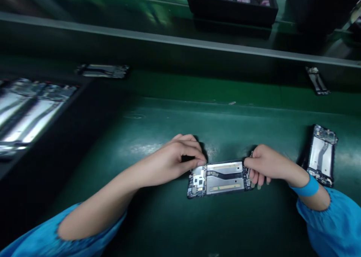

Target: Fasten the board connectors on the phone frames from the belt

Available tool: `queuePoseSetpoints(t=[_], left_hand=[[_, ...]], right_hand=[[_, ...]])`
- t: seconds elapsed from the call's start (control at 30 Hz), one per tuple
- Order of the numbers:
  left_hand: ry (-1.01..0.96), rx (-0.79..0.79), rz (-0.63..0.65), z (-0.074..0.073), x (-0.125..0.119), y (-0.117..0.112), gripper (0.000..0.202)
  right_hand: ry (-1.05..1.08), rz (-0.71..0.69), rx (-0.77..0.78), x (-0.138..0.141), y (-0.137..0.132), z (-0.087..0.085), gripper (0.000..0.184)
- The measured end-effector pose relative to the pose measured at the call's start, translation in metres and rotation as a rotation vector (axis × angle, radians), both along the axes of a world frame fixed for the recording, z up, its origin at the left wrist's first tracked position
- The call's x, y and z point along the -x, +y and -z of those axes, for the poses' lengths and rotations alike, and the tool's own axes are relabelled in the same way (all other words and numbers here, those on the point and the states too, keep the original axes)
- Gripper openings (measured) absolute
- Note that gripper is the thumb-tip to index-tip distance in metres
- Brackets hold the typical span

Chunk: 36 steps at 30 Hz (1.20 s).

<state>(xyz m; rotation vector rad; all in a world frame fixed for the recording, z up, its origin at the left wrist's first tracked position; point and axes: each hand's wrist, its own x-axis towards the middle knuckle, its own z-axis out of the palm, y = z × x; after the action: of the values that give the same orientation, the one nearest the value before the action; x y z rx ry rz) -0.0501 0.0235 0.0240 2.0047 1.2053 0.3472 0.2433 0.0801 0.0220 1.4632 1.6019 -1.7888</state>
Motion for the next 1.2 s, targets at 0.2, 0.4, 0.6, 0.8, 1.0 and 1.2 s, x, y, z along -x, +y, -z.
queuePoseSetpoints(t=[0.2, 0.4, 0.6, 0.8, 1.0, 1.2], left_hand=[[-0.002, 0.027, -0.015, 0.001, -0.009, 0.000, 0.021], [0.014, 0.021, 0.003, 0.002, -0.011, 0.004, 0.022], [-0.020, 0.087, 0.062, 0.006, -0.008, 0.013, 0.013], [-0.033, 0.118, 0.051, 0.004, -0.006, 0.015, 0.012], [-0.033, 0.127, 0.048, 0.006, -0.006, 0.013, 0.012], [-0.041, 0.138, 0.045, 0.006, -0.007, 0.014, 0.011]], right_hand=[[0.008, -0.006, 0.007, -0.002, -0.001, 0.003, 0.038], [-0.018, -0.013, 0.013, 0.003, 0.000, -0.001, 0.038], [-0.024, -0.012, 0.013, 0.005, 0.001, -0.005, 0.036], [-0.002, -0.009, 0.008, 0.001, 0.000, 0.000, 0.036], [-0.008, -0.015, 0.003, 0.002, 0.000, -0.003, 0.037], [-0.006, -0.017, 0.007, 0.003, 0.000, -0.004, 0.039]])
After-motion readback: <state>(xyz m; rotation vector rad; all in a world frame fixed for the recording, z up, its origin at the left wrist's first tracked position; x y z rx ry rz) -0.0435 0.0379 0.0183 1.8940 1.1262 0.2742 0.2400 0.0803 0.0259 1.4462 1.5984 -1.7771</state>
